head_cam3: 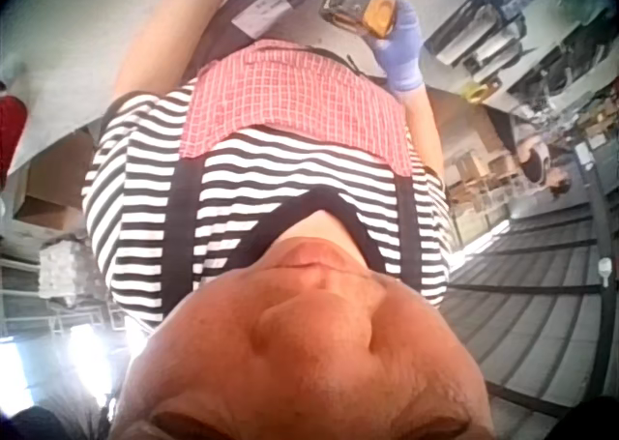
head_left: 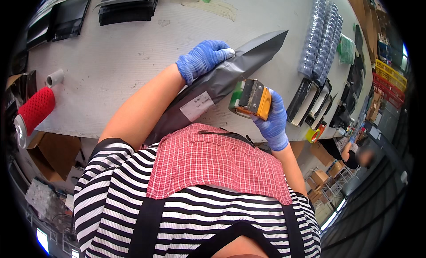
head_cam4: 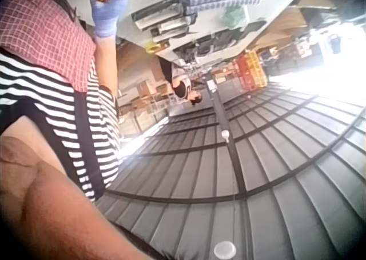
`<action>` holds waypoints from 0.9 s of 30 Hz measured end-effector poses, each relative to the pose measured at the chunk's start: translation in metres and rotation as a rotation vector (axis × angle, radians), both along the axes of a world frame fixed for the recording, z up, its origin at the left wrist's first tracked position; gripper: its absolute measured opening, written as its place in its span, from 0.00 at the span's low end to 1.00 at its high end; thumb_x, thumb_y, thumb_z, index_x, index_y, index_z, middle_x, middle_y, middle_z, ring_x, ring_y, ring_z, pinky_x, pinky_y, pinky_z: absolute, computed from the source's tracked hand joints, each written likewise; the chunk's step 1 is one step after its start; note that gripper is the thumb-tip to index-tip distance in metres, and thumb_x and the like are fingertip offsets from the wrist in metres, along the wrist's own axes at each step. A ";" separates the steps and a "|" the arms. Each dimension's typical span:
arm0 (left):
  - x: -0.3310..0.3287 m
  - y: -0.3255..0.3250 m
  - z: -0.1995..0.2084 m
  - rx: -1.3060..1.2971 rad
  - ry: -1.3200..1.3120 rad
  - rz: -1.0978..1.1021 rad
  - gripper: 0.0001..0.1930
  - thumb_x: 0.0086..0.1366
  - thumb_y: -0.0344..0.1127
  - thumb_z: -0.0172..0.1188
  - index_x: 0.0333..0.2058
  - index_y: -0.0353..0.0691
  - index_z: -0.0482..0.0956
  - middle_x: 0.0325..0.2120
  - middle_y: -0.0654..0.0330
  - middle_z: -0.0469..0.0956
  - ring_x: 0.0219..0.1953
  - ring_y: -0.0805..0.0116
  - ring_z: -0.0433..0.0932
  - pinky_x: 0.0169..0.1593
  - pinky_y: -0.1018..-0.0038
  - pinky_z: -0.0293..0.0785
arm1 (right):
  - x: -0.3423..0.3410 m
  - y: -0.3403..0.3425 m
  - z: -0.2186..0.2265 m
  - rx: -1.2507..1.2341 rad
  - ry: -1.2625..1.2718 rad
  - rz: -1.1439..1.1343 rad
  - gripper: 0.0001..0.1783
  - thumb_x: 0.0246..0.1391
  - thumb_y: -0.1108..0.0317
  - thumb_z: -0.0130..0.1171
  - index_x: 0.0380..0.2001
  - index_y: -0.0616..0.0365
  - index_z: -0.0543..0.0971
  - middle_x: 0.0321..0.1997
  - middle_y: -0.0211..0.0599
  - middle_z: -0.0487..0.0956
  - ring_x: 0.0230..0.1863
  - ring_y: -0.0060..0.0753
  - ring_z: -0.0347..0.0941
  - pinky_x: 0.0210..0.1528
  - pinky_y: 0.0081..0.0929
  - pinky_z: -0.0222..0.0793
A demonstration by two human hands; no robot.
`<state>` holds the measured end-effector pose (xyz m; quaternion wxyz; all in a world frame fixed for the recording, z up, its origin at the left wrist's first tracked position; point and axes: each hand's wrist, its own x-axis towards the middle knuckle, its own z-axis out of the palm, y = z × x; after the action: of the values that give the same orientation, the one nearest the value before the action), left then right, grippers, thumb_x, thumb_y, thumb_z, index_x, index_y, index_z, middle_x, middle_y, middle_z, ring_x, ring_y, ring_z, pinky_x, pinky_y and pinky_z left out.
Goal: The person places bubble-wrapped items into grey poly mailers, folds the tops, and seals them with a shipping label and tape. They repeat this process for multiple items, using a handheld tape dispenser to secure the packages on a workbench.
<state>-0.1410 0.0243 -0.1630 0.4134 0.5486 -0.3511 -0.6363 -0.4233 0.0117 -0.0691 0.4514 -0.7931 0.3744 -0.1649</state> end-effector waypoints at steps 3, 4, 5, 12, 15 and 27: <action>0.009 -0.001 0.007 -0.044 -0.109 0.097 0.18 0.69 0.45 0.57 0.44 0.35 0.80 0.31 0.61 0.80 0.32 0.76 0.75 0.43 0.76 0.74 | 0.001 -0.003 0.000 -0.040 0.031 -0.012 0.40 0.46 0.57 0.75 0.57 0.61 0.67 0.48 0.41 0.78 0.48 0.35 0.77 0.52 0.31 0.72; 0.012 -0.002 0.021 -0.063 -0.167 0.163 0.20 0.67 0.49 0.57 0.39 0.33 0.82 0.31 0.54 0.82 0.34 0.64 0.80 0.45 0.69 0.75 | -0.004 -0.003 -0.002 -0.043 0.023 -0.038 0.39 0.46 0.57 0.75 0.57 0.61 0.67 0.48 0.41 0.78 0.47 0.35 0.77 0.52 0.30 0.72; 0.017 -0.002 0.035 -0.074 -0.118 0.124 0.20 0.68 0.49 0.57 0.40 0.34 0.81 0.30 0.56 0.81 0.33 0.68 0.78 0.44 0.71 0.74 | -0.007 -0.002 -0.002 -0.046 0.015 -0.065 0.39 0.46 0.57 0.75 0.57 0.61 0.67 0.47 0.41 0.78 0.47 0.35 0.77 0.51 0.30 0.73; 0.002 0.030 0.122 -0.025 0.169 -0.196 0.25 0.66 0.55 0.60 0.36 0.33 0.84 0.26 0.59 0.80 0.31 0.71 0.76 0.42 0.71 0.74 | -0.004 0.009 0.014 -0.183 -0.003 -0.078 0.38 0.44 0.60 0.76 0.56 0.59 0.68 0.45 0.42 0.78 0.45 0.35 0.77 0.49 0.30 0.74; -0.010 0.037 0.114 0.029 0.164 -0.043 0.22 0.67 0.51 0.60 0.35 0.33 0.84 0.26 0.60 0.80 0.30 0.72 0.76 0.40 0.72 0.74 | -0.010 0.015 0.016 -0.210 0.016 -0.087 0.39 0.43 0.61 0.77 0.56 0.59 0.68 0.46 0.43 0.77 0.46 0.36 0.77 0.50 0.31 0.74; 0.014 -0.018 0.059 -0.230 -0.938 -0.250 0.16 0.67 0.44 0.57 0.30 0.36 0.81 0.28 0.46 0.79 0.33 0.48 0.78 0.40 0.60 0.73 | -0.061 0.023 -0.021 -0.268 0.288 -0.244 0.40 0.42 0.56 0.76 0.55 0.64 0.70 0.48 0.50 0.77 0.47 0.48 0.76 0.50 0.36 0.73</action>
<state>-0.1271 0.0060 -0.1042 0.1896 0.6801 -0.6303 -0.3229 -0.4842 0.0343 -0.0902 0.2608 -0.8100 0.5029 -0.1515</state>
